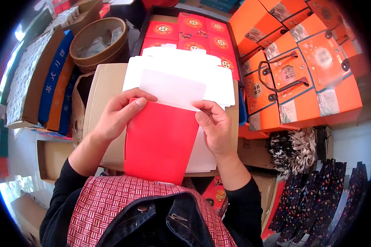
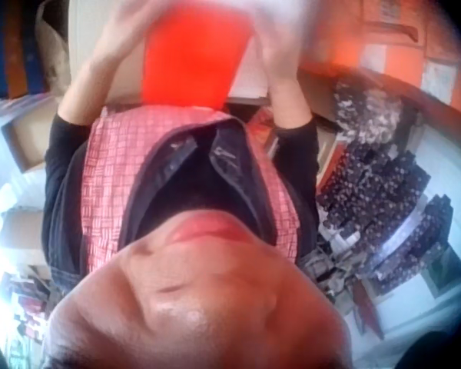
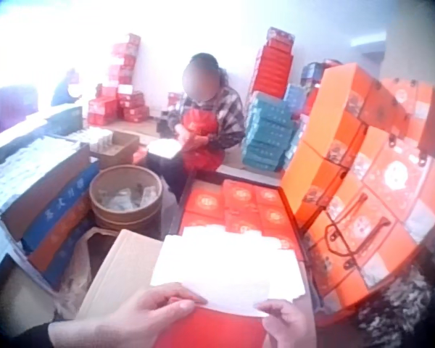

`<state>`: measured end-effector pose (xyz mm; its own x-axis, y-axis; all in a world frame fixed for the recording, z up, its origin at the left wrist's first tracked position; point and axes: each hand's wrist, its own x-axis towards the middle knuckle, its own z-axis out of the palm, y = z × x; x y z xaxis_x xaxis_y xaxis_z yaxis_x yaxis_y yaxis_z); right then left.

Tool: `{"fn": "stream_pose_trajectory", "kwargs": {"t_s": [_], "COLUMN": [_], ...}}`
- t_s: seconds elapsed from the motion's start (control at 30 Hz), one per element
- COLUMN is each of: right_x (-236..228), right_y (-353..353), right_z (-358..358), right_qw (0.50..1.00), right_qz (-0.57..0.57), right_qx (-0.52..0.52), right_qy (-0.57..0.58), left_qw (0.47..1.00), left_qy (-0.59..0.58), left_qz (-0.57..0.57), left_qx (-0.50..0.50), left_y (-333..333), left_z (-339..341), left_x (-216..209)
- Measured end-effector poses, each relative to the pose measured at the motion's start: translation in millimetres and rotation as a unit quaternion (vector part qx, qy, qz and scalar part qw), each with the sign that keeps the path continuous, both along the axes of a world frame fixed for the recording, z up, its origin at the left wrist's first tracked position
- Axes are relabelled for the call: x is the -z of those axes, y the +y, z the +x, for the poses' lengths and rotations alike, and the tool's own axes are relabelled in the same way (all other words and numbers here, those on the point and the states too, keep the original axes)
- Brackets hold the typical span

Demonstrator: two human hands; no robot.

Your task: The person folds red paper envelopes around small white packets, then places the finished envelopes into a cardboard box. The person also opens a blue box to retrieve more packets and continues the assembly process.

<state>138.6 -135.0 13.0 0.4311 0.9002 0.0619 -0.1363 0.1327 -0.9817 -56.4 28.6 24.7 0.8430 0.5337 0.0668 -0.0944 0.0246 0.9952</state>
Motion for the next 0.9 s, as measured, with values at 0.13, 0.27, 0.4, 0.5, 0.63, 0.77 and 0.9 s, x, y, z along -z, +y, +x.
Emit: {"fn": "stream_pose_trajectory", "kwargs": {"t_s": [0.13, 0.27, 0.4, 0.5, 0.63, 0.77, 0.9], "right_x": [5.2, -3.4, -35.5, -54.8, -51.0, -26.0, -35.2], "right_y": [-0.5, 11.6, 32.1, 38.1, 37.5, 25.9, 25.3], "right_z": [20.7, 9.0, 2.7, 0.8, 3.1, -0.6, -9.4], "right_qw": [0.992, 0.994, 0.981, 0.988, 0.999, 0.999, 0.999], "right_qz": [-0.024, 0.073, 0.128, 0.063, -0.006, -0.049, 0.0], "right_qx": [-0.123, -0.047, -0.035, -0.066, -0.047, 0.007, -0.024], "right_qy": [-0.033, -0.07, -0.143, -0.122, 0.025, 0.018, 0.035], "left_qw": [0.997, 0.999, 0.997, 0.993, 0.992, 0.988, 0.986], "left_qy": [0.032, -0.034, -0.035, -0.049, -0.046, -0.073, -0.098], "left_qz": [-0.026, -0.005, 0.054, 0.098, 0.104, 0.119, 0.11], "left_qx": [0.068, 0.008, -0.031, -0.044, -0.044, -0.067, -0.082], "left_y": [14.6, 3.2, -5.4, -6.7, -5.6, -10.0, -10.1], "left_z": [-2.1, 3.7, 6.8, 6.9, 3.9, 7.4, 11.7], "left_x": [-1.6, 4.1, 3.4, 3.8, 0.4, 6.2, 10.7]}}
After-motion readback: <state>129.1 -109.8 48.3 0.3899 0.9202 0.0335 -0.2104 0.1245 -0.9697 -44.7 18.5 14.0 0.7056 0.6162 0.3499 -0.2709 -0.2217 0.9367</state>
